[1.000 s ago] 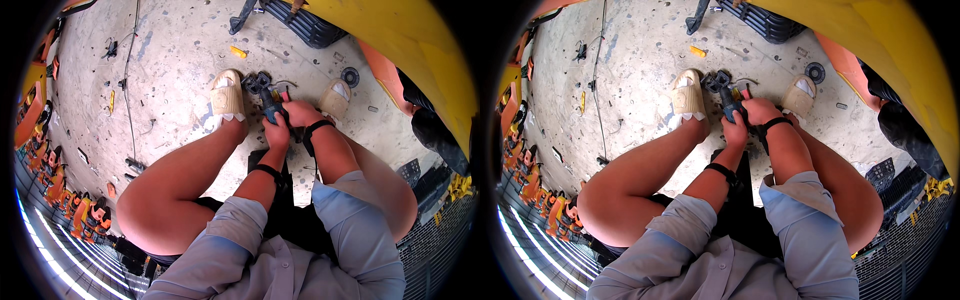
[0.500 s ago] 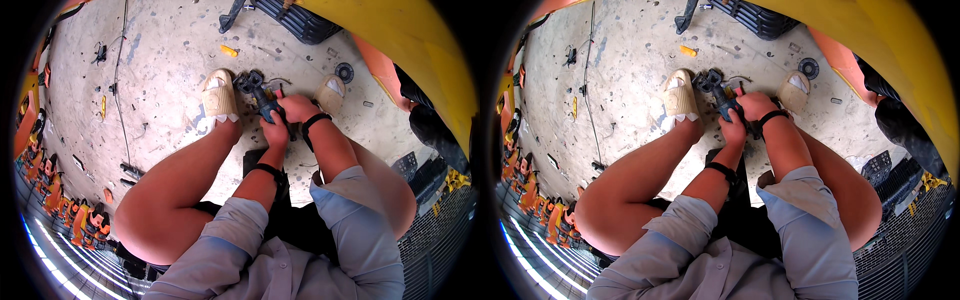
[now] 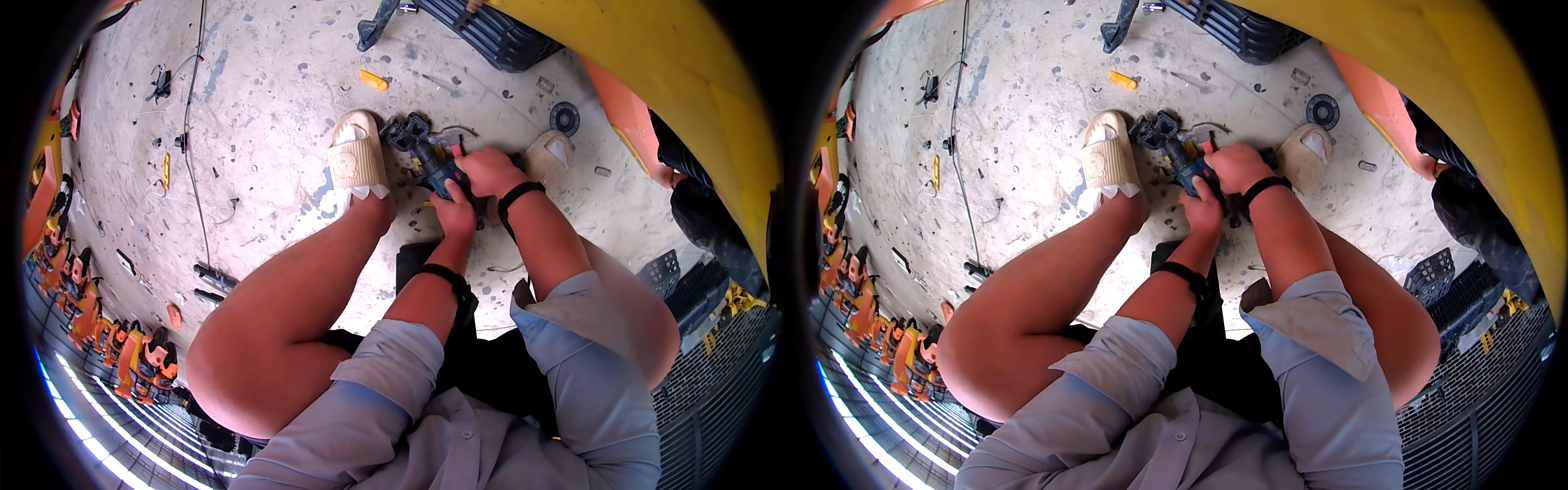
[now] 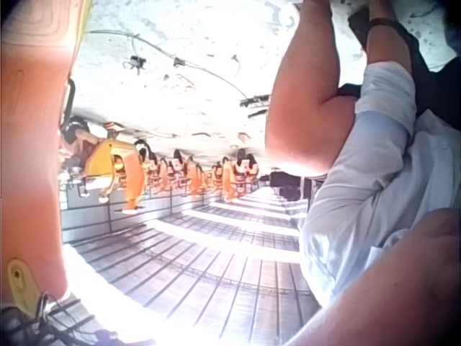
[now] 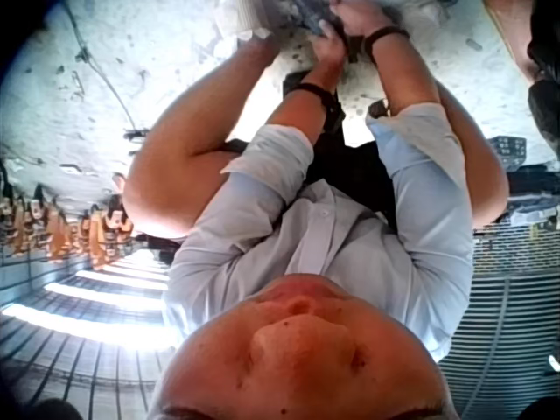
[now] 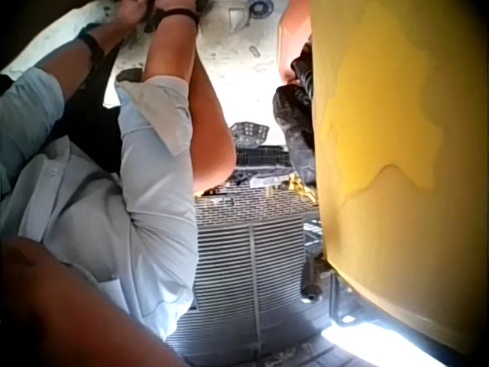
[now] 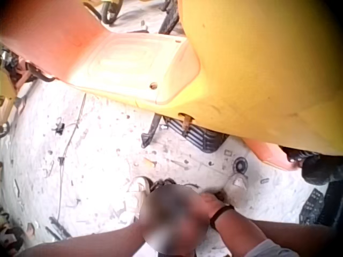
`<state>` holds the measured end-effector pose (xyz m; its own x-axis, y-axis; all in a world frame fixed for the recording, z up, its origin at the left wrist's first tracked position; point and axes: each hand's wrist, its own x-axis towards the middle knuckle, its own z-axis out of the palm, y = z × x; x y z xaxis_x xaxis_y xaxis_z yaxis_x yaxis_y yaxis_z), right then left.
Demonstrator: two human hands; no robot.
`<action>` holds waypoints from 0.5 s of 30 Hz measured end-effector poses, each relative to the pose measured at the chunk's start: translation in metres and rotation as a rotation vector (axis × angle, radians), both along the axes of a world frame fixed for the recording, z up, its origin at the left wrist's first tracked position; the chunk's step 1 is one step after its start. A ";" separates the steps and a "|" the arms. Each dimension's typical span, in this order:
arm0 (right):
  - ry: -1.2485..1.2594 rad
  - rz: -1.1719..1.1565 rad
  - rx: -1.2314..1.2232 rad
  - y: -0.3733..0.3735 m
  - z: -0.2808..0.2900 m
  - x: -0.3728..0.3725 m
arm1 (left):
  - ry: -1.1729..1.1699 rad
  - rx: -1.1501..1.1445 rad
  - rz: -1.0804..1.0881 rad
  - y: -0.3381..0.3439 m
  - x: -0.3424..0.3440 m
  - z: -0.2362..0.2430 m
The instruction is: The person disassembles a component of a yellow scooter using a drill and then handles a small black mechanical part and a bolt by hand.
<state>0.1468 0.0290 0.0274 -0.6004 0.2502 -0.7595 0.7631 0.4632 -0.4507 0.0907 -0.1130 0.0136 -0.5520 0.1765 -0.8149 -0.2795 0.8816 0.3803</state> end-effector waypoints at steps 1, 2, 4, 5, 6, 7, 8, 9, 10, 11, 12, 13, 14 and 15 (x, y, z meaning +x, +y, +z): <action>0.005 0.017 0.025 0.000 -0.001 0.001 | 0.040 0.029 -0.004 0.002 0.000 0.002; 0.010 0.028 0.025 -0.001 -0.002 0.001 | 0.038 0.047 -0.002 0.003 0.001 0.005; 0.024 0.050 0.045 -0.002 -0.005 0.002 | -0.002 0.047 0.015 0.004 0.001 0.008; 0.035 0.044 0.066 -0.003 -0.007 0.003 | -0.040 0.025 0.026 0.003 0.001 0.008; 0.048 0.036 0.073 -0.004 -0.008 0.004 | -0.078 0.001 0.034 0.002 0.002 0.008; 0.040 0.031 0.071 -0.005 -0.010 0.004 | -0.021 0.020 0.006 0.001 0.002 0.006; 0.051 0.039 0.079 -0.005 -0.011 0.004 | 0.034 0.041 -0.023 0.000 0.003 0.003; 0.040 0.052 0.079 -0.006 -0.012 0.005 | 0.058 0.038 -0.059 -0.002 0.003 0.000; 0.027 0.065 0.078 -0.006 -0.013 0.005 | 0.074 0.068 -0.048 -0.003 0.004 -0.003; 0.033 0.064 0.083 -0.006 -0.014 0.005 | 0.060 0.075 -0.040 -0.004 0.005 -0.006; 0.038 0.065 0.088 -0.006 -0.015 0.006 | 0.016 0.048 -0.034 -0.005 0.005 -0.008; 0.043 0.068 0.094 -0.006 -0.016 0.006 | 0.011 0.083 -0.013 -0.005 0.006 -0.008; 0.044 0.069 0.102 -0.006 -0.017 0.007 | -0.022 0.082 0.005 -0.004 0.006 -0.009; 0.047 0.070 0.109 -0.006 -0.018 0.007 | -0.087 0.046 0.029 -0.004 0.006 -0.008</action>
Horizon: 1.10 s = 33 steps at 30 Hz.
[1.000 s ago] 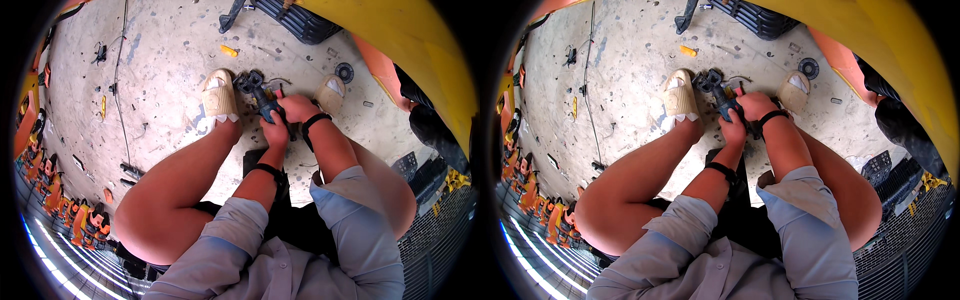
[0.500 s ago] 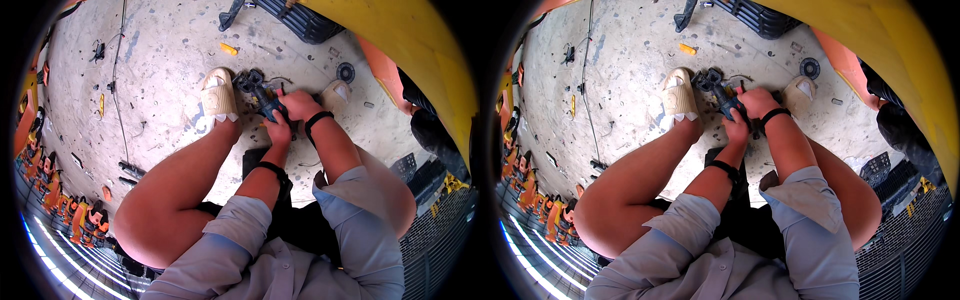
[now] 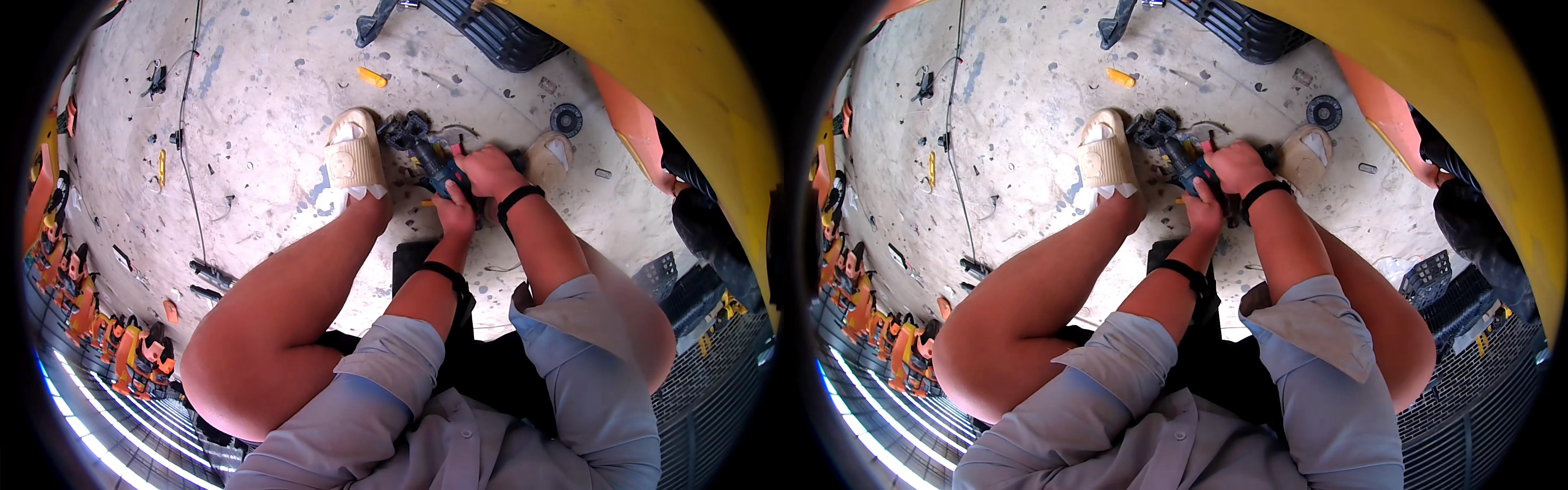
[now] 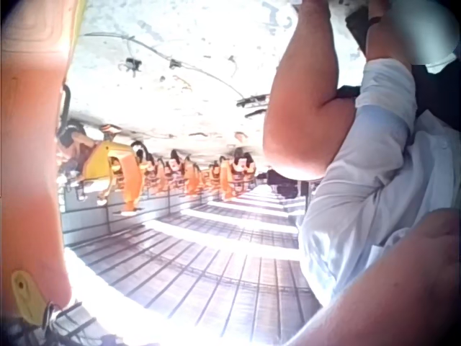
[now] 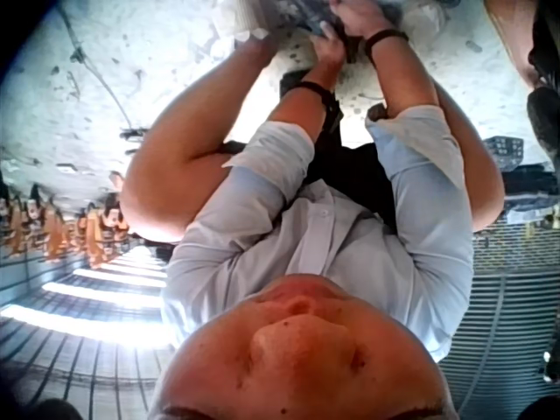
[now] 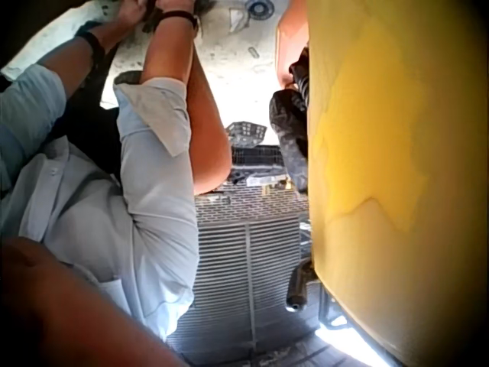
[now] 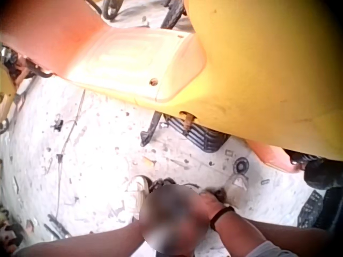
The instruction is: The person disassembles a component of a yellow scooter using a drill and then handles a small black mechanical part and a bolt by hand.
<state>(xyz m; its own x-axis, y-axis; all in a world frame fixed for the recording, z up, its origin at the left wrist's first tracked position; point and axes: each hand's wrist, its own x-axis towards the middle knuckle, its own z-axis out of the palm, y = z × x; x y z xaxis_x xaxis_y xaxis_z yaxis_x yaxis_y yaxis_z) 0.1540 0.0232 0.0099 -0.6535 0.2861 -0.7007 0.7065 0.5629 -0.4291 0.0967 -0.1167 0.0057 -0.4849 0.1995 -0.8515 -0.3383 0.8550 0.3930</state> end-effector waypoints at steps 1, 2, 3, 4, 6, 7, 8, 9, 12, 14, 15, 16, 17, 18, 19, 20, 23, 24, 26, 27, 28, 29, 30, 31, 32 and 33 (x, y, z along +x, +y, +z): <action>0.013 0.001 -0.002 0.000 -0.001 0.001 | -0.029 0.007 0.006 0.001 0.000 0.001; 0.020 0.013 0.011 0.001 -0.002 0.001 | -0.091 -0.020 0.014 0.001 0.000 0.001; 0.037 0.025 0.014 0.001 -0.004 0.002 | -0.130 -0.039 0.025 0.001 0.000 0.001; 0.055 0.037 0.018 0.002 -0.005 0.004 | -0.120 -0.018 0.015 0.001 0.000 0.000; 0.051 0.040 0.028 0.002 -0.008 0.004 | -0.095 0.006 -0.003 -0.003 0.002 -0.008; 0.041 0.039 0.037 0.001 -0.010 0.005 | -0.080 0.028 0.004 -0.006 0.004 -0.013; 0.046 0.038 0.033 0.001 -0.011 0.005 | -0.103 0.019 0.009 -0.010 0.006 -0.020; 0.043 0.037 0.032 0.000 -0.012 0.006 | -0.131 -0.005 0.021 -0.015 0.008 -0.027; 0.042 0.051 0.039 0.001 -0.013 0.006 | 0.003 0.065 -0.061 -0.025 0.015 -0.048; 0.038 0.072 0.052 0.003 -0.013 0.005 | 0.000 0.061 -0.062 -0.027 0.017 -0.053; 0.031 0.087 0.062 0.004 -0.013 0.004 | -0.021 0.051 -0.051 -0.027 0.018 -0.053; 0.024 0.103 0.072 0.004 -0.012 0.004 | -0.040 0.041 -0.046 -0.026 0.017 -0.050; 0.021 0.118 0.085 0.005 -0.011 0.004 | -0.060 0.032 -0.040 -0.024 0.017 -0.047; 0.017 0.134 0.098 0.006 -0.011 0.004 | -0.081 0.022 -0.034 -0.021 0.016 -0.043; 0.026 0.146 0.120 0.007 -0.011 0.005 | -0.132 0.001 -0.031 -0.018 0.015 -0.038; 0.015 0.167 0.134 0.010 -0.011 0.005 | -0.181 -0.019 -0.028 -0.014 0.013 -0.035; 0.014 0.238 0.212 0.022 -0.017 0.003 | -0.248 -0.011 -0.066 0.003 0.011 -0.033; 0.014 0.280 0.241 0.030 -0.022 0.001 | -0.272 -0.034 -0.092 0.008 0.010 -0.035; 0.038 0.332 0.337 0.040 -0.028 -0.003 | -0.271 0.030 -0.151 0.016 0.008 -0.040; 0.062 0.342 0.404 0.042 -0.029 -0.004 | -0.299 0.031 -0.178 0.017 0.006 -0.041; 0.028 0.364 0.427 0.041 -0.027 -0.005 | -0.333 0.029 -0.201 0.016 0.005 -0.040; -0.005 0.408 0.382 0.037 -0.023 -0.007 | -0.371 -0.032 -0.216 0.012 0.001 -0.039; -0.013 0.371 0.348 0.033 -0.017 -0.007 | -0.381 -0.007 -0.165 0.008 -0.002 -0.036; -0.034 0.332 0.288 0.026 -0.009 -0.007 | -0.391 0.017 -0.115 0.002 -0.005 -0.031; -0.058 0.299 0.227 0.020 -0.001 -0.008 | -0.420 -0.009 -0.069 -0.003 -0.007 -0.026; -0.095 0.253 0.168 0.014 0.007 -0.012 | -0.413 0.082 0.017 -0.008 -0.009 -0.021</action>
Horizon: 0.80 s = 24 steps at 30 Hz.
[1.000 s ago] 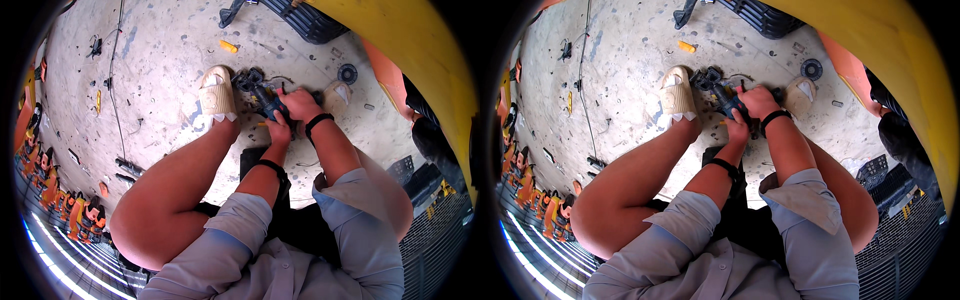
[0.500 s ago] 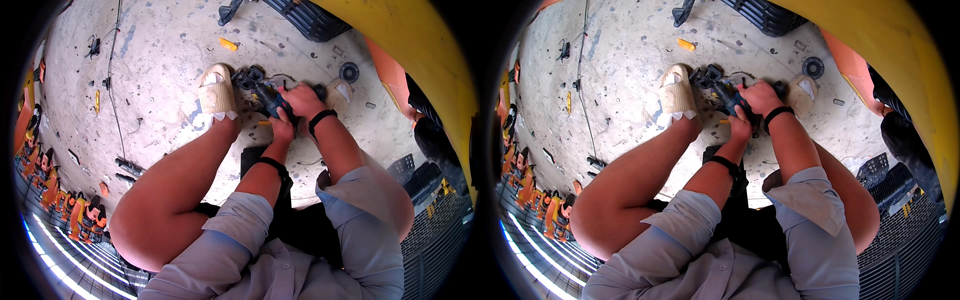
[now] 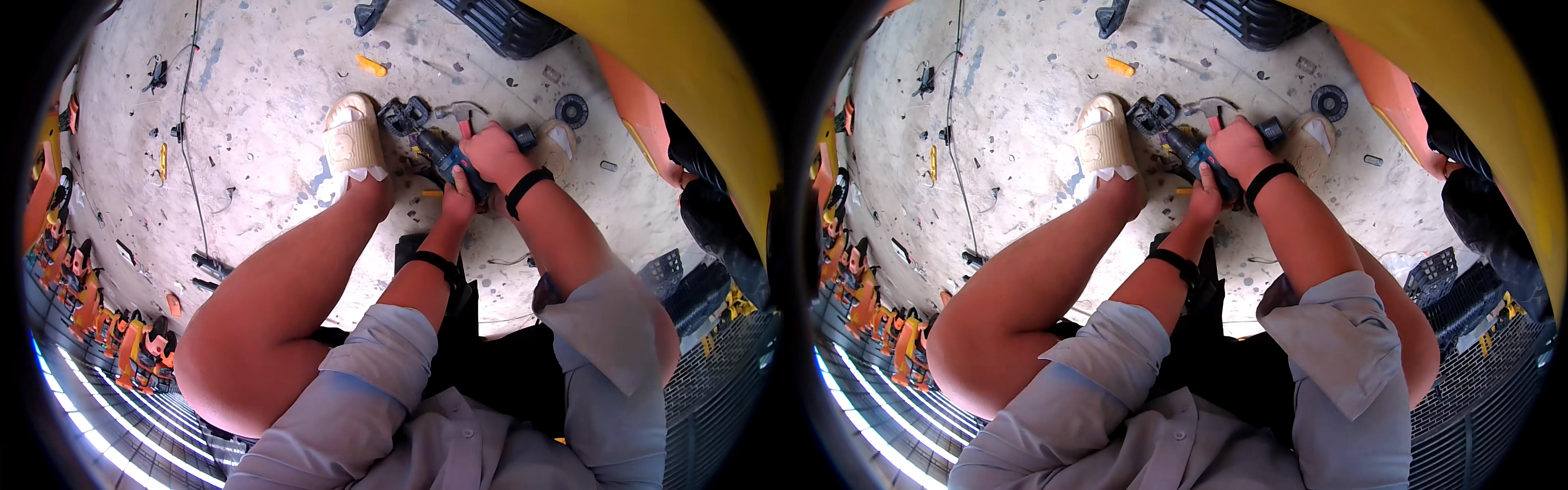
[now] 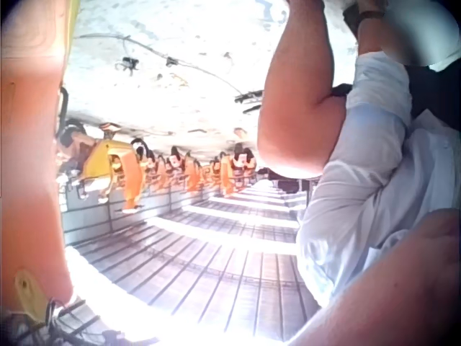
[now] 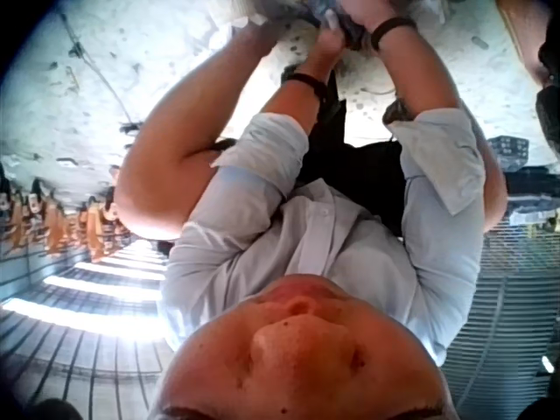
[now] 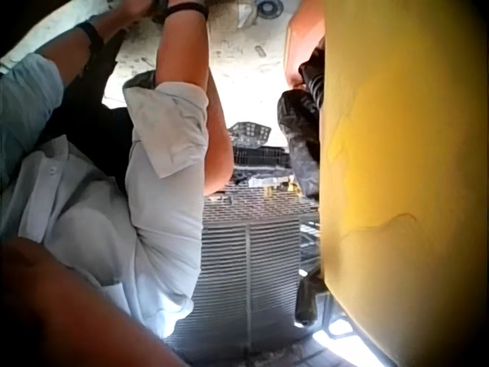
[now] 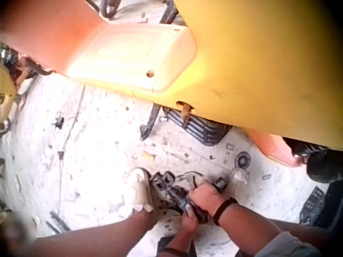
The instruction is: The person disassembles a component of a yellow scooter using a drill and then handles a small black mechanical part and a bolt by hand.
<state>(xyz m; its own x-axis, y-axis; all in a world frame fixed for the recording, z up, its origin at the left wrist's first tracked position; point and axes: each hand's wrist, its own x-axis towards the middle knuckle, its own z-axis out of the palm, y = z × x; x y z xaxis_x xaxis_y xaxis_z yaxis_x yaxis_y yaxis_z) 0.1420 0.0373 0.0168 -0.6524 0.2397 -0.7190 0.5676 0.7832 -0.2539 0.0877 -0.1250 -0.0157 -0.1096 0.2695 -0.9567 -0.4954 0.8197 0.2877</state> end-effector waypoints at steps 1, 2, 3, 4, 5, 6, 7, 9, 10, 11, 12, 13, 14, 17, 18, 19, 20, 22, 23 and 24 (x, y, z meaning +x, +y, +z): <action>-0.003 -0.031 -0.008 -0.004 0.008 -0.003 | 0.044 0.021 0.043 -0.003 -0.002 0.003; -0.008 -0.062 -0.019 -0.007 0.015 -0.005 | 0.065 0.017 0.084 -0.006 -0.003 0.007; -0.015 -0.092 -0.030 -0.010 0.022 -0.007 | 0.086 0.025 0.126 -0.007 -0.005 0.011; -0.005 -0.130 -0.032 -0.013 0.027 -0.010 | 0.069 0.011 0.205 -0.008 -0.007 0.015; -0.020 -0.174 -0.054 -0.016 0.032 -0.012 | 0.133 0.014 0.207 -0.008 -0.011 0.019; -0.029 -0.221 -0.072 -0.021 0.038 -0.014 | 0.207 0.036 0.215 -0.008 -0.017 0.025; -0.035 -0.268 -0.087 -0.026 0.042 -0.017 | 0.252 0.001 0.201 -0.008 -0.025 0.031; -0.072 -0.411 -0.177 -0.040 0.049 -0.026 | 0.242 0.043 0.196 -0.009 -0.048 0.048; -0.081 -0.461 -0.199 -0.047 0.052 -0.031 | 0.217 0.002 0.092 -0.009 -0.063 0.056; -0.090 -0.509 -0.222 -0.052 0.054 -0.035 | 0.204 -0.051 -0.008 -0.008 -0.077 0.064; -0.079 -0.579 -0.249 -0.058 0.056 -0.039 | 0.235 -0.066 -0.064 -0.006 -0.087 0.071; -0.094 -0.625 -0.296 -0.061 0.059 -0.041 | 0.233 -0.066 -0.139 -0.003 -0.098 0.076; -0.093 -0.667 -0.323 -0.062 0.060 -0.042 | 0.248 -0.096 -0.191 0.000 -0.102 0.081; -0.115 -0.695 -0.455 -0.055 0.060 -0.037 | 0.255 -0.148 -0.266 0.009 -0.103 0.091; -0.137 -0.689 -0.500 -0.052 0.058 -0.034 | 0.239 -0.159 -0.278 0.013 -0.101 0.093; -0.118 -0.695 -0.519 -0.050 0.056 -0.032 | 0.257 -0.164 -0.296 0.017 -0.100 0.095; -0.113 -0.698 -0.536 -0.050 0.054 -0.029 | 0.265 -0.171 -0.310 0.020 -0.101 0.098; -0.150 -0.768 -0.661 -0.058 0.049 -0.027 | 0.254 -0.224 -0.375 0.027 -0.108 0.103; -0.187 -0.837 -0.767 -0.065 0.046 -0.029 | 0.237 -0.275 -0.487 0.033 -0.116 0.105; -0.227 -0.904 -0.865 -0.074 0.044 -0.033 | 0.143 -0.300 -0.558 0.037 -0.124 0.108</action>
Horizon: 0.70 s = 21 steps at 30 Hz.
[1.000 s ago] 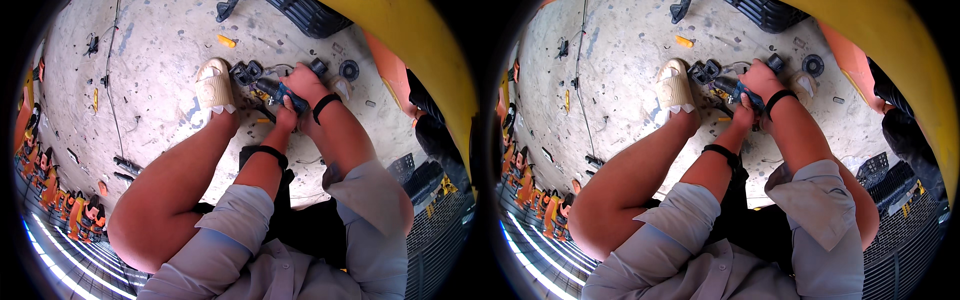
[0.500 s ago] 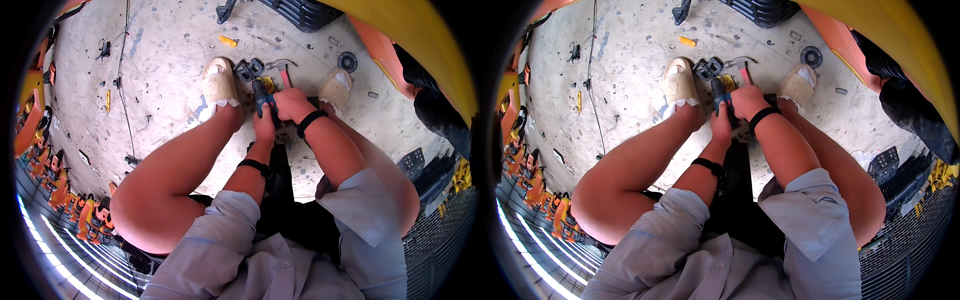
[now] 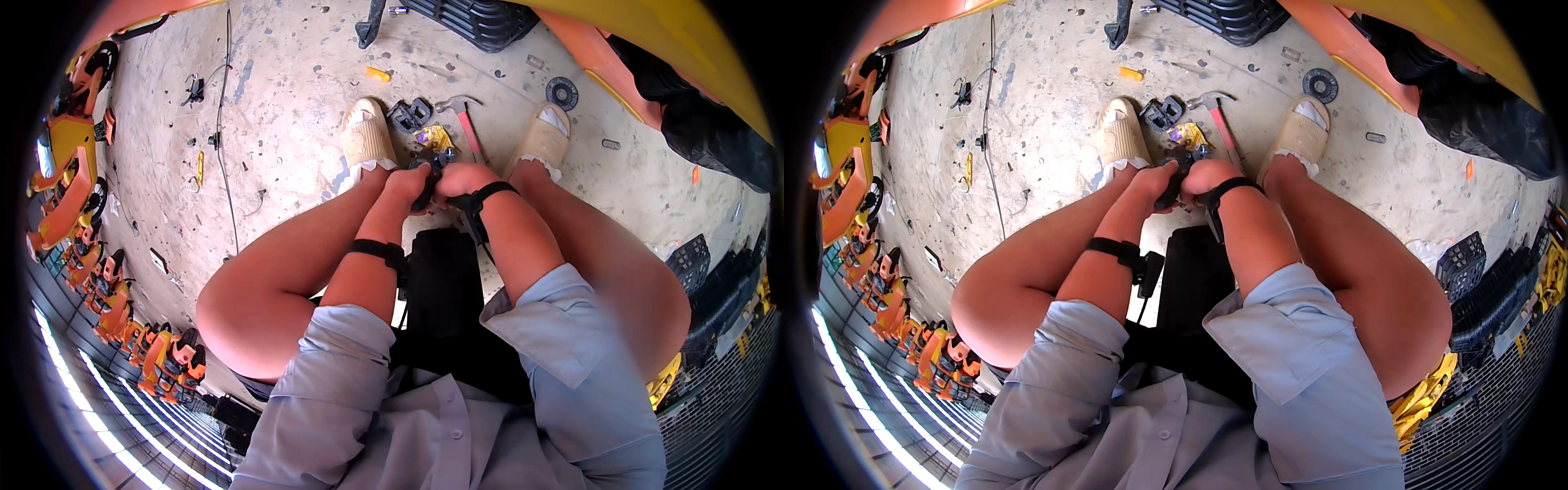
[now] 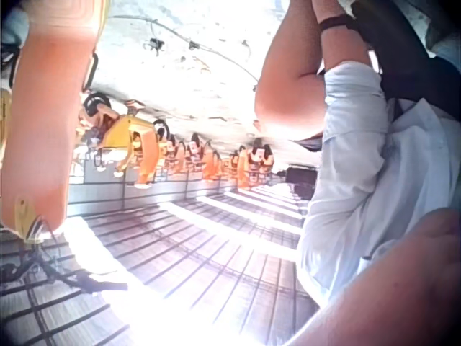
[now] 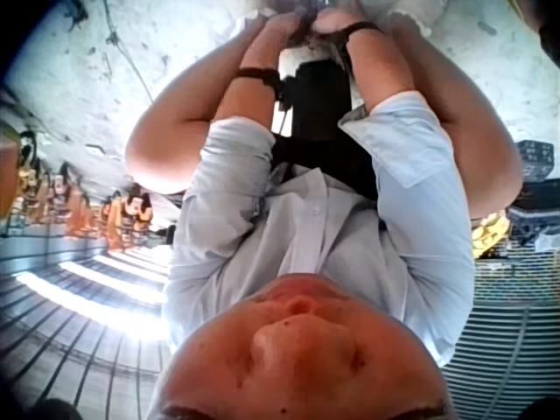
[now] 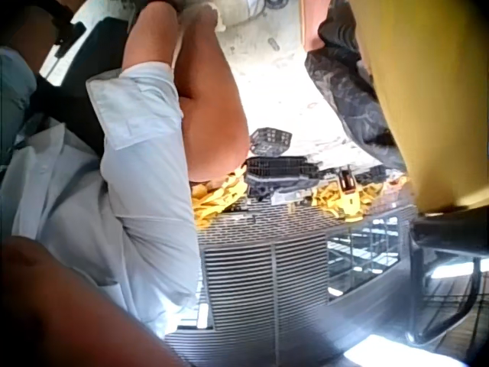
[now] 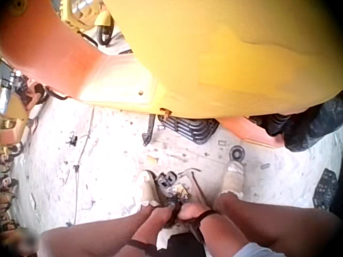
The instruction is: The person disassembles a component of a yellow scooter using a drill and then handles a small black mechanical part and a bolt by hand.
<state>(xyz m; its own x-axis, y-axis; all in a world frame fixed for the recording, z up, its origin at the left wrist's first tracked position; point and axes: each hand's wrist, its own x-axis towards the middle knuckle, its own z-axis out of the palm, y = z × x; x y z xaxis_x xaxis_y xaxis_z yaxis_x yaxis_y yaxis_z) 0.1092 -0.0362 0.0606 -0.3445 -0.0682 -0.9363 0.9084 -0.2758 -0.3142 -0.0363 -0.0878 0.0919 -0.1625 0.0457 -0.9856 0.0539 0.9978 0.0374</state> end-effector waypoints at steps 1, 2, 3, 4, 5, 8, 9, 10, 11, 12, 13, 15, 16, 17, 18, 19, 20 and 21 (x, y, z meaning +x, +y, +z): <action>0.031 -0.069 0.029 -0.012 -0.001 -0.007 | -0.048 -0.041 -0.056 0.005 -0.008 0.002; 0.054 -0.138 0.072 -0.024 -0.001 -0.015 | 0.011 -0.004 -0.173 0.009 -0.015 0.005; 0.051 -0.182 0.108 -0.029 -0.002 -0.022 | 0.097 0.039 -0.285 0.013 -0.020 0.007; 0.068 -0.269 0.144 -0.032 -0.003 -0.025 | 0.164 0.075 -0.396 0.017 -0.024 0.010; 0.058 -0.332 0.160 -0.036 -0.002 -0.028 | 0.160 0.093 -0.384 0.021 -0.026 0.014; 0.066 -0.420 0.304 -0.037 0.006 -0.032 | 0.144 0.172 -0.373 0.034 -0.028 0.025; 0.080 -0.435 0.386 -0.033 0.008 -0.033 | 0.171 0.199 -0.391 0.039 -0.028 0.029; 0.107 -0.478 0.322 -0.030 0.010 -0.035 | 0.210 0.231 -0.416 0.044 -0.029 0.033; 0.137 -0.521 0.257 -0.027 0.012 -0.039 | 0.248 0.249 -0.452 0.049 -0.030 0.037; 0.170 -0.560 0.191 -0.026 0.013 -0.043 | 0.260 0.228 -0.483 0.054 -0.033 0.040; 0.226 -0.607 0.126 -0.026 0.014 -0.048 | 0.257 0.208 -0.530 0.059 -0.036 0.042; 0.260 -0.732 0.078 -0.029 0.015 -0.058 | 0.271 0.124 -0.641 0.065 -0.042 0.044; 0.258 -0.771 0.065 -0.030 0.016 -0.061 | 0.272 0.121 -0.660 0.067 -0.044 0.044; 0.226 -0.795 0.047 -0.032 0.016 -0.063 | 0.267 0.136 -0.659 0.068 -0.046 0.044; 0.245 -0.832 0.059 -0.033 0.016 -0.064 | 0.263 0.162 -0.663 0.069 -0.047 0.044; 0.235 -0.851 0.066 -0.033 0.016 -0.065 | 0.258 0.175 -0.666 0.069 -0.048 0.043; 0.224 -0.868 0.070 -0.033 0.016 -0.064 | 0.263 0.197 -0.676 0.070 -0.048 0.042; 0.239 -0.888 0.060 -0.033 0.016 -0.064 | 0.267 0.204 -0.685 0.070 -0.048 0.041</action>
